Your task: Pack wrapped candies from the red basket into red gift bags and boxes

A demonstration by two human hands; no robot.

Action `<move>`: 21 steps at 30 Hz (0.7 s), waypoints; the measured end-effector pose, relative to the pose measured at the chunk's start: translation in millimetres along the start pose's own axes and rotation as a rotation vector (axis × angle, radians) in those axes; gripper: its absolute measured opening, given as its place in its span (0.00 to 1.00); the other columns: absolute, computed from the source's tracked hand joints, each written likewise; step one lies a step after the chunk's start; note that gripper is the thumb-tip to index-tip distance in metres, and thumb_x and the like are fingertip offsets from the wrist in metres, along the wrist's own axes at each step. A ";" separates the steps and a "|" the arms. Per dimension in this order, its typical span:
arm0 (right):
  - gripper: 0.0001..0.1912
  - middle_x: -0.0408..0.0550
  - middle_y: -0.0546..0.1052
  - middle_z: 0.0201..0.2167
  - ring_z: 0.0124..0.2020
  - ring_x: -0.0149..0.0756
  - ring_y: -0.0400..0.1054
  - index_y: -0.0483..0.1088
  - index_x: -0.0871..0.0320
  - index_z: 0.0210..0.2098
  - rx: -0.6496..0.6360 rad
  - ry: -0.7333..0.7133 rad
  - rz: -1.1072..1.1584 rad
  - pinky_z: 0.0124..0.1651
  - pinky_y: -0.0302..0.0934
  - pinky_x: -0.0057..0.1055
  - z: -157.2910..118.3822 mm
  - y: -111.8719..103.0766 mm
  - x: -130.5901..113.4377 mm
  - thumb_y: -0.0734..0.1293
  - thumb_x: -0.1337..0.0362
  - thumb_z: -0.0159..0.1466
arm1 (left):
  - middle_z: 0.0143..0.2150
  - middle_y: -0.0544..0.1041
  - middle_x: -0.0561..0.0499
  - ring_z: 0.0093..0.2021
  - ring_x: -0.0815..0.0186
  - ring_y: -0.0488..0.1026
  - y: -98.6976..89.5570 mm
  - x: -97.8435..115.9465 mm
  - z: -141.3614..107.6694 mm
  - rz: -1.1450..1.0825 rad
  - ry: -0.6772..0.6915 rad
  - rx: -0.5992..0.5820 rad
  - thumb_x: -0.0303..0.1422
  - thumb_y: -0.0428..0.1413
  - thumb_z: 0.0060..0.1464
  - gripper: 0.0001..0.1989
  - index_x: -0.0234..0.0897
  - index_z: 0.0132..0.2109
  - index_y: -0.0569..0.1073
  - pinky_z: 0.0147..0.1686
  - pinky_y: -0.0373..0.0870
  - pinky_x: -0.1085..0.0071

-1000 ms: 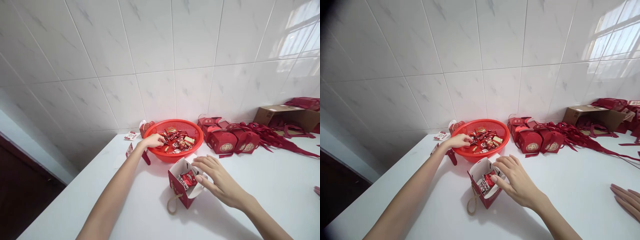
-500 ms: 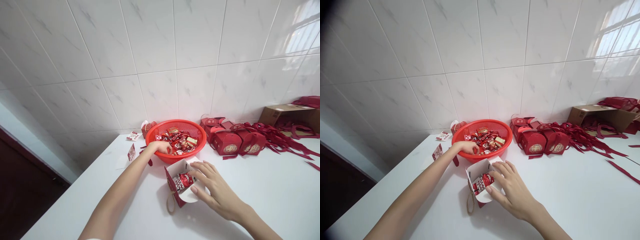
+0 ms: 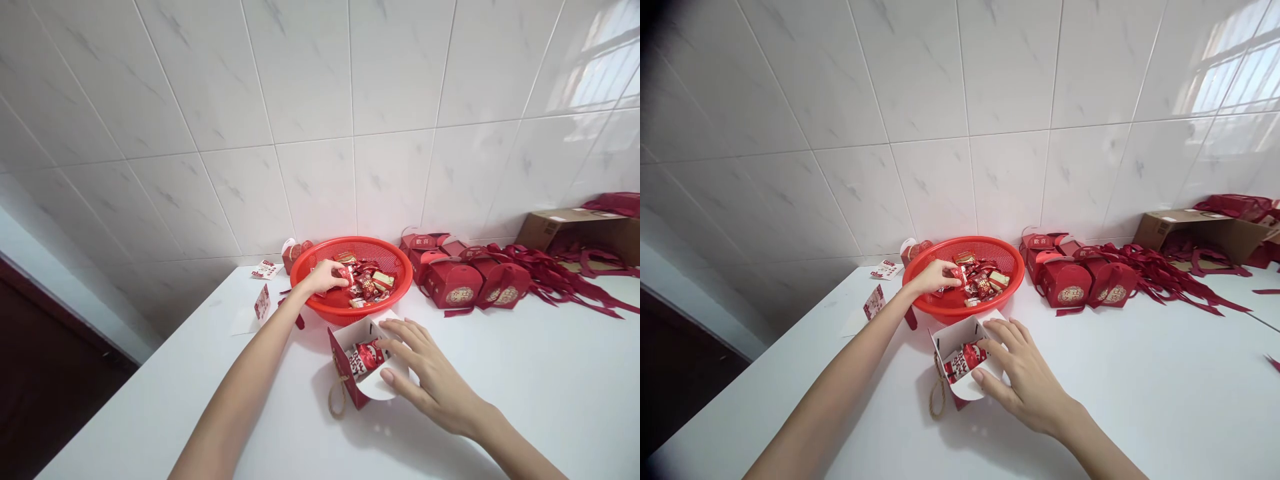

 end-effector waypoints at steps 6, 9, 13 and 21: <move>0.19 0.57 0.69 0.60 0.61 0.51 0.63 0.73 0.53 0.52 -0.017 0.004 -0.016 0.61 0.61 0.54 1.5 2.1 1.3 0.61 0.50 0.69 | 0.37 0.78 0.49 0.40 0.59 0.73 -4.6 12.3 -3.6 -0.049 0.056 0.142 0.40 0.60 0.43 0.13 0.34 0.34 0.75 0.43 0.68 0.66; 0.20 0.58 0.68 0.61 0.61 0.51 0.63 0.72 0.54 0.53 -0.022 -0.004 -0.023 0.62 0.60 0.55 1.1 3.2 2.1 0.61 0.49 0.69 | 0.38 0.79 0.48 0.41 0.59 0.75 -6.2 29.0 -13.8 -0.233 0.075 0.208 0.41 0.61 0.44 0.14 0.35 0.35 0.75 0.45 0.70 0.65; 0.23 0.60 0.68 0.61 0.62 0.52 0.62 0.70 0.56 0.55 -0.005 -0.018 -0.023 0.62 0.59 0.56 0.1 4.4 2.3 0.62 0.48 0.69 | 0.33 0.78 0.49 0.38 0.60 0.76 -0.7 65.9 -44.7 -0.424 0.121 -0.001 0.37 0.62 0.44 0.10 0.35 0.32 0.75 0.43 0.72 0.65; 0.28 0.61 0.66 0.62 0.64 0.51 0.60 0.59 0.58 0.63 0.068 -0.058 -0.024 0.62 0.59 0.53 -0.7 4.8 3.8 0.62 0.49 0.69 | 0.46 0.76 0.49 0.45 0.60 0.73 9.6 103.3 -87.4 0.094 0.233 -0.299 0.32 0.60 0.51 0.17 0.42 0.50 0.79 0.48 0.67 0.66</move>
Point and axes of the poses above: each hand's wrist, its own z-axis towards the middle knuckle, its own y-axis out of the palm, x = y × z, the point moved 2 cm from there along z, towards the middle knuckle
